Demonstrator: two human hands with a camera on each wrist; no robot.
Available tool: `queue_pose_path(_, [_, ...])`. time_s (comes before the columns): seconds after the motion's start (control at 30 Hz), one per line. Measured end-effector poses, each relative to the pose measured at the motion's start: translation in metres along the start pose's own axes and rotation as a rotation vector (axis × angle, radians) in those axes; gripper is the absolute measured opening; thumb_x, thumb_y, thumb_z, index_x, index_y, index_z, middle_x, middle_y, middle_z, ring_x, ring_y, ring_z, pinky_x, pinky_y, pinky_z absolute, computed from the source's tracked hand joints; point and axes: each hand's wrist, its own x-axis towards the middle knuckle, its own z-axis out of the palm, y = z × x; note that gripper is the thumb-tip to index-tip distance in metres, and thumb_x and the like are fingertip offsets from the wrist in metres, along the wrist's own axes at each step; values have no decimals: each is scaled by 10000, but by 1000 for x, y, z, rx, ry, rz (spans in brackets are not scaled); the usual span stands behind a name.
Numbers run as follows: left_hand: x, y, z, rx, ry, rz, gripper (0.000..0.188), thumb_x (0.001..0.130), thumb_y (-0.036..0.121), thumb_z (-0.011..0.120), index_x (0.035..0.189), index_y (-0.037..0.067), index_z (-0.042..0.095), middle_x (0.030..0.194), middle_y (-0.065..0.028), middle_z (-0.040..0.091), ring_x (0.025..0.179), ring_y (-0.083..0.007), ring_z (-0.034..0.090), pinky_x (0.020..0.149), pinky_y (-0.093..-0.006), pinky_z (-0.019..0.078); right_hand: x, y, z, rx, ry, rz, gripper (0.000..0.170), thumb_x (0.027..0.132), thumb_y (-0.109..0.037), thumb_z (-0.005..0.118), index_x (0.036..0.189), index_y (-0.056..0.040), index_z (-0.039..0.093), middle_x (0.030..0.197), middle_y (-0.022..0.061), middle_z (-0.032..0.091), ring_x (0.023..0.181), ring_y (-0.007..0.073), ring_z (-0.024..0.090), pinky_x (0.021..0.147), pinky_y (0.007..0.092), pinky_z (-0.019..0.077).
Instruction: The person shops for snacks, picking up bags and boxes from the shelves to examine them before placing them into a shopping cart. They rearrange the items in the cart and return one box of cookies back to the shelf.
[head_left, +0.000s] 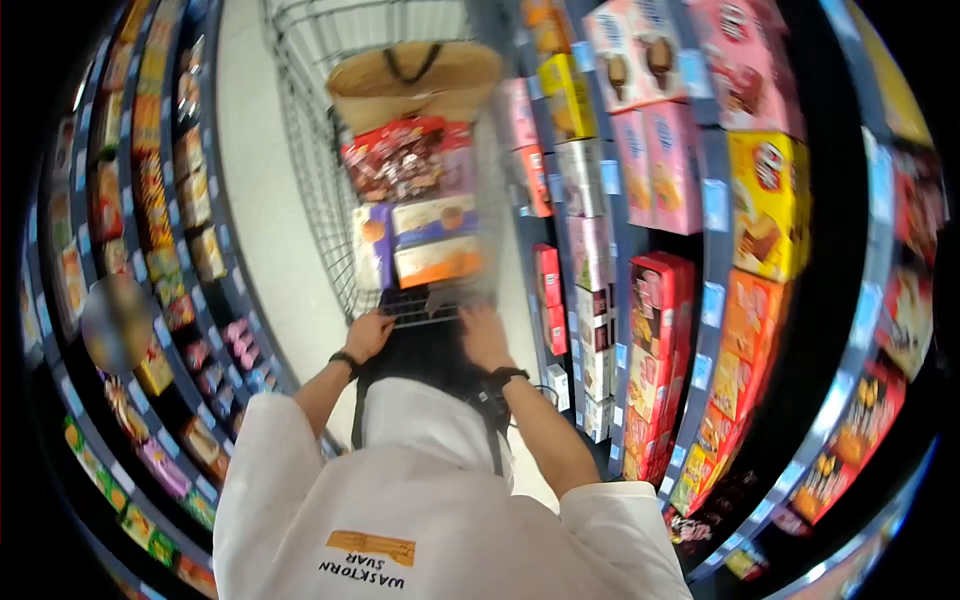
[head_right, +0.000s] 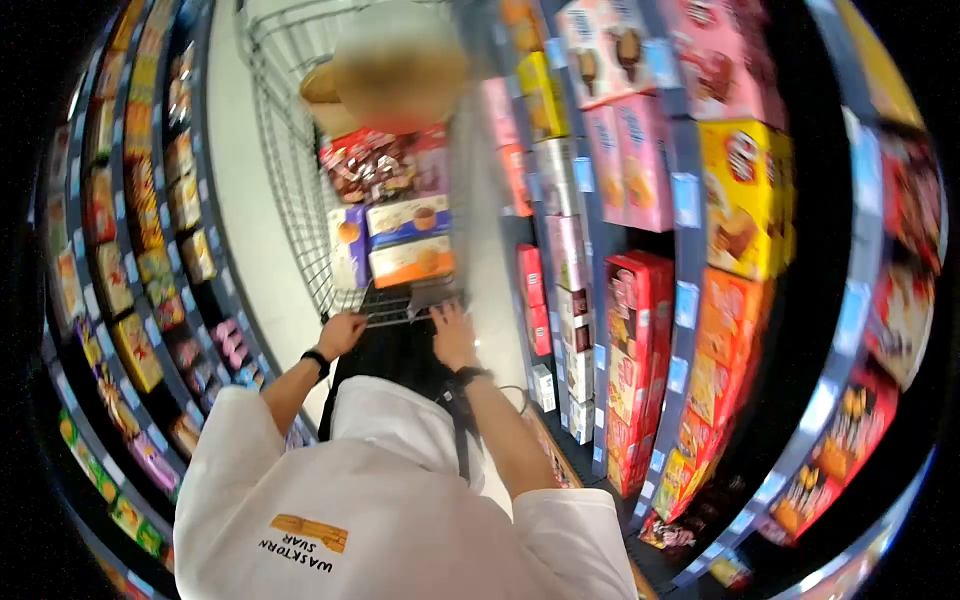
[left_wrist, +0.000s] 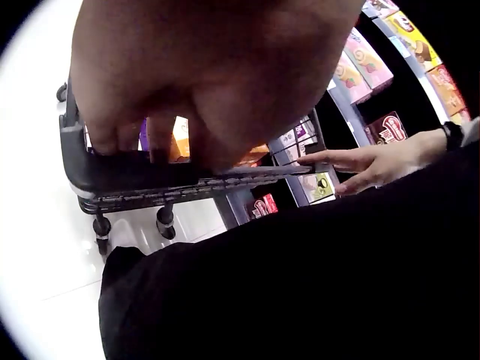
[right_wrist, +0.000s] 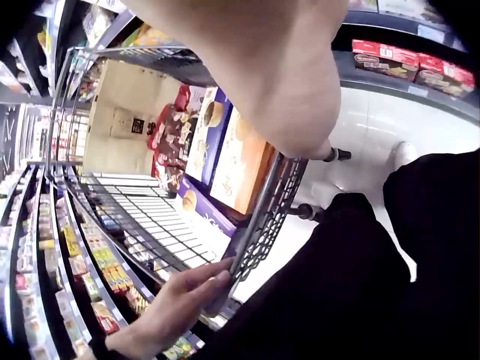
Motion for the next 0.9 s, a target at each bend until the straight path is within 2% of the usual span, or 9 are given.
queue_pose_path(0.13, [-21, -3, 14, 147, 13, 42, 341, 864, 198, 665, 1168, 45, 652, 1063, -195, 643, 1011, -391, 607, 880, -477, 498, -31, -6, -13, 80, 179, 77, 511, 868, -83, 490, 1376, -84, 539, 1426, 136, 523, 1382, 332, 413, 1129, 515, 317])
queue_pose_path(0.33, [-50, 3, 45, 322, 157, 109, 719, 712, 168, 784, 1350, 18, 488, 1347, -242, 508, 1249, -415, 478, 1057, -490, 389, -53, 36, 9, 163, -4, 73, 583, 921, -136, 461, 1501, -142, 402, 1628, 55, 261, 1487, 307, 251, 1136, 546, 326])
queue_pose_path(0.4, [-55, -2, 57, 267, 223, 95, 738, 706, 152, 783, 1363, 13, 477, 1354, -254, 501, 1242, -432, 475, 1073, -497, 373, -53, 59, 29, 61, 82, -5, 628, 860, -175, 593, 1461, -80, 434, 1559, 145, 368, 1416, 314, 379, 1123, 428, 387])
queue_pose_path(0.6, [-70, 6, 74, 256, 182, 95, 878, 749, 217, 766, 1435, -118, 332, 1481, -333, 364, 1410, -473, 301, 1187, -511, 236, -118, 93, 22, 328, -202, 236, 469, 842, -141, 512, 1292, -33, 588, 1302, 235, 601, 1194, 371, 586, 1031, 473, 455])
queue_pose_path(0.7, [-86, 23, 79, 387, 150, -216, 894, 743, 307, 753, 1476, -12, 352, 1558, -268, 287, 1466, -425, 233, 1185, -537, 230, -125, 138, 89, 303, -23, 135, 386, 849, -225, 527, 1152, -33, 667, 1115, 249, 678, 1026, 399, 661, 908, 504, 517])
queue_pose_path(0.8, [-111, 49, 86, 521, 248, -443, 936, 720, 262, 700, 1550, 141, 284, 1641, -136, 173, 1493, -369, 200, 1172, -550, 253, -139, 159, 97, 239, -82, 178, 464, 885, -286, 521, 1258, -28, 624, 1212, 263, 639, 1120, 405, 619, 987, 489, 478])
queue_pose_path(0.83, [-117, 49, 84, 438, 238, -436, 930, 727, 266, 696, 1552, 155, 280, 1646, -108, 170, 1485, -371, 221, 1168, -544, 266, -157, 158, 96, 85, 74, 4, 300, 878, -195, 480, 972, -50, 726, 1130, 223, 671, 1012, 398, 658, 835, 482, 546])
queue_pose_path(0.87, [-122, 50, 86, 362, 223, -420, 925, 734, 270, 692, 1554, 169, 276, 1651, -80, 167, 1477, -373, 241, 1163, -538, 279, -147, 177, 118, 90, 42, -33, 326, 899, -244, 459, 955, -46, 713, 1168, 200, 658, 1059, 388, 639, 870, 473, 539])
queue_pose_path(0.9, [-125, 51, 84, 345, 203, -422, 918, 744, 276, 692, 1554, 170, 274, 1651, -77, 170, 1472, -370, 255, 1160, -534, 287, -136, 187, 130, 101, -131, 59, 528, 919, -381, 502, 1300, -31, 609, 1319, 216, 603, 1216, 362, 581, 1055, 449, 438])
